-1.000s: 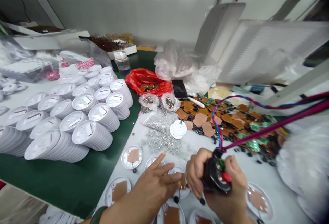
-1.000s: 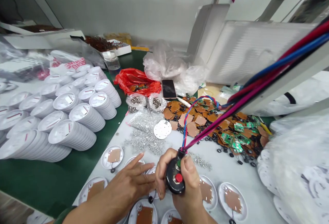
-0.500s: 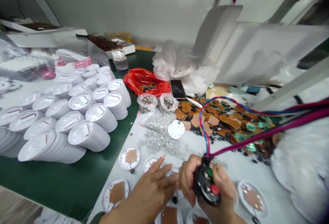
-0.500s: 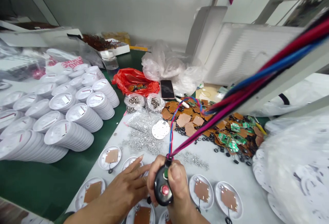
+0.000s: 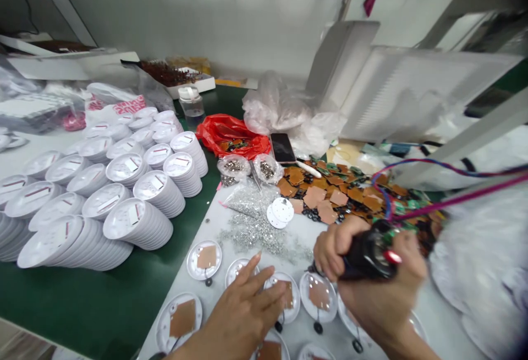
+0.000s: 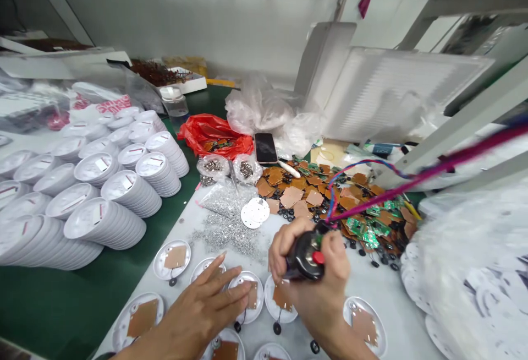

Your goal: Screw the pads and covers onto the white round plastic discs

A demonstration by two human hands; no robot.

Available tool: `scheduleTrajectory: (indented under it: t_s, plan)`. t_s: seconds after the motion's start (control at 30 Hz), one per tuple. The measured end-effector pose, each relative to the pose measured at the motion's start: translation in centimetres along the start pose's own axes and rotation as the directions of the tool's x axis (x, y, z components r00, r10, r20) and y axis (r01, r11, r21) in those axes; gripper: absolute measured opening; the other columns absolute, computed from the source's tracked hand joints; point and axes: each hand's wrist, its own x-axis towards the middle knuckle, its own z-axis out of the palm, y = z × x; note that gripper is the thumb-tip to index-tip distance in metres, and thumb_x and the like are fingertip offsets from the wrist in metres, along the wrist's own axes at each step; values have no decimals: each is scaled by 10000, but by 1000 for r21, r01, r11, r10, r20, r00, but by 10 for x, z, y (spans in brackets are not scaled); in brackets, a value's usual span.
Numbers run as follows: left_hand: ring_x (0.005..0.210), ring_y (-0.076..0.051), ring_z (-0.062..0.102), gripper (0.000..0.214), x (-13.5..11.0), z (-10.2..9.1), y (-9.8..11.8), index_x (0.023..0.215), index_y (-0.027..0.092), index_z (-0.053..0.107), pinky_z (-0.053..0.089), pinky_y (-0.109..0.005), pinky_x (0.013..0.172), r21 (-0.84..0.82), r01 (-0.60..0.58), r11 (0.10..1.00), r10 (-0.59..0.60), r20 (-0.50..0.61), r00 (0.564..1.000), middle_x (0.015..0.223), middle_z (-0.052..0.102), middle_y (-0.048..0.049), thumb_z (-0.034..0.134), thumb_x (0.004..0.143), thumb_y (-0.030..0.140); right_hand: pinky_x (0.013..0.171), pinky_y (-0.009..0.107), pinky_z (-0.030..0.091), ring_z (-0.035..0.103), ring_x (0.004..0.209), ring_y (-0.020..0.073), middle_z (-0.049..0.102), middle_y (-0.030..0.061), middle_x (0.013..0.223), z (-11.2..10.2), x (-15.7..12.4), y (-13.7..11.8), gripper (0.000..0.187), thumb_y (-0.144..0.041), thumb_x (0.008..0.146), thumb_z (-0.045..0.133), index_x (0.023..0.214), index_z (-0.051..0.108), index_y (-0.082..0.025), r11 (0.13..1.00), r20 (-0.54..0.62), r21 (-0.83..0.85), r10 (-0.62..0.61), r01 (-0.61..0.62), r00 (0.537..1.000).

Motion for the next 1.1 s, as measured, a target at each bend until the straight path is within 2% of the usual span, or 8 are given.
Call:
scheduleTrajectory:
  t_s: [0.1,0.17,0.33,0.47,0.6,0.73,0.97,1.1]
  plan:
    - [1330,-249,541,291,-1,-1,0,1289,196,604,7,-496,1280,-34,-11,999,11,-19,1000,1285,717,6,472,1039,126,380,252,372,471,389,141,525,9,457,-4,5,22,490,-628,843,588,628,673,-196,999,-34,-39,4,-6,999]
    - [1277,-240,567,263,2,-7,0,1265,218,611,61,-487,1266,-116,29,993,-35,-43,998,1242,729,3,473,1047,166,386,247,370,467,390,136,520,5,457,-4,6,29,482,-609,860,579,630,668,-194,999,-59,-41,2,-4,998]
    - [885,-202,620,257,26,-35,1,1137,252,671,411,-435,1004,-308,316,897,-295,116,949,940,705,-5,527,988,100,392,264,390,471,393,147,509,11,453,0,6,12,542,-668,847,550,624,685,-193,1000,11,10,28,-29,1000]
    - [906,-230,598,232,53,-39,-1,1120,233,707,426,-388,828,-324,433,841,-400,165,902,931,687,-21,690,928,104,402,266,404,468,387,143,493,7,442,4,5,-1,579,-691,869,516,626,691,-196,1000,13,17,7,-8,1000]
    - [890,-224,609,210,71,-27,-6,1015,218,744,402,-392,847,-373,433,820,-399,168,901,882,695,-1,833,835,157,430,279,426,490,404,149,503,9,453,5,0,-3,604,-721,875,480,647,691,-203,999,30,44,27,-28,999]
    - [822,-168,607,108,72,-24,-10,833,188,703,381,-364,866,-448,397,801,-370,150,917,807,673,36,788,883,144,403,276,411,491,384,147,505,7,450,7,-2,-5,621,-737,876,455,654,692,-208,998,24,65,22,-23,999]
    - [893,-139,567,147,57,-35,-19,911,190,597,379,-316,902,-572,272,774,-213,169,962,905,633,35,594,995,69,385,263,391,456,351,125,475,-16,429,15,4,-15,608,-723,885,457,632,660,-209,980,93,171,89,-104,992]
    - [967,-127,591,159,48,-43,-22,975,219,615,367,-308,961,-611,299,733,-211,214,954,963,652,47,548,1031,87,379,250,371,427,341,110,462,-28,429,20,5,-14,601,-716,891,463,643,660,-206,974,152,188,100,-128,983]
